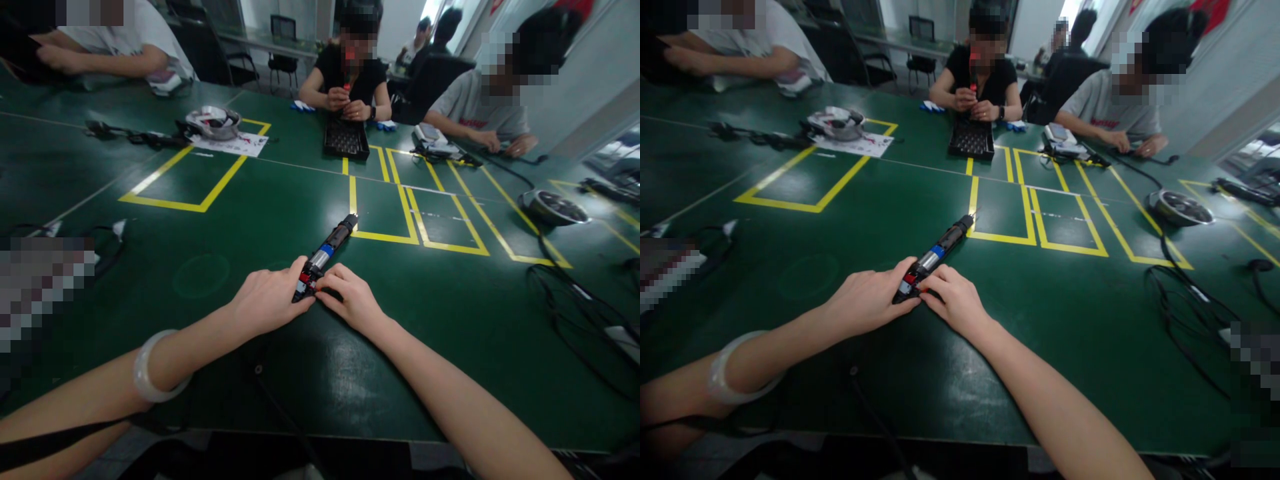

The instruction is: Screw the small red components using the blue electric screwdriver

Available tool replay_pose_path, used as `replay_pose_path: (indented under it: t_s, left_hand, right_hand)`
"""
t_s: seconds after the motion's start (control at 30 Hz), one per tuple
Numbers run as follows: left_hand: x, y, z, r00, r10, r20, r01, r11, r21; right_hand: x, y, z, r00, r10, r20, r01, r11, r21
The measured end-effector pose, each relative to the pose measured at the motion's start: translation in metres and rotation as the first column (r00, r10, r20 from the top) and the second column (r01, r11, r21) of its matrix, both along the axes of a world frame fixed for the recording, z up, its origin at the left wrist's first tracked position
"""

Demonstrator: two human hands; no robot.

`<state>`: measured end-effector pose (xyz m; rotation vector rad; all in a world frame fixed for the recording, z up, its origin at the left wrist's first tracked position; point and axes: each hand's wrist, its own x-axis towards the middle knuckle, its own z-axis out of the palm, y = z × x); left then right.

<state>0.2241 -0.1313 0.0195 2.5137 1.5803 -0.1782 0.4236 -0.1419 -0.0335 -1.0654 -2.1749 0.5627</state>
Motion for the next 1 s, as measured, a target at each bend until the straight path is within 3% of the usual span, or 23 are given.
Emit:
replay_pose_path:
  t_s: [0.27, 0.43, 0.67, 0.83, 1.0]
  left_hand:
    - [-0.001, 0.002, -0.001, 0.999, 0.013, 0.030, -0.013, 1.000, 0.013]
    - [0.005, 0.004, 0.002, 0.999, 0.023, 0.026, -0.024, 0.999, 0.043]
    - [0.007, 0.007, 0.007, 0.998, 0.051, -0.032, -0.050, 0.998, 0.035]
    - [-0.004, 0.020, 0.008, 0.993, 0.093, -0.073, -0.088, 0.994, 0.071]
    - [-0.034, 0.051, 0.004, 0.975, 0.208, -0.074, -0.201, 0.975, 0.093]
  right_hand:
    - [-0.001, -0.002, 0.002, 0.999, 0.025, -0.023, -0.027, 0.997, -0.073]
    - [-0.001, -0.004, 0.005, 0.993, 0.001, -0.122, -0.022, 0.985, -0.173]
    - [0.001, -0.001, 0.001, 0.975, -0.043, -0.219, -0.003, 0.979, -0.205]
    - [0.004, -0.002, 0.005, 0.973, -0.041, -0.226, -0.006, 0.979, -0.204]
    - [0.005, -0.002, 0.008, 0.976, -0.034, -0.214, -0.010, 0.980, -0.201]
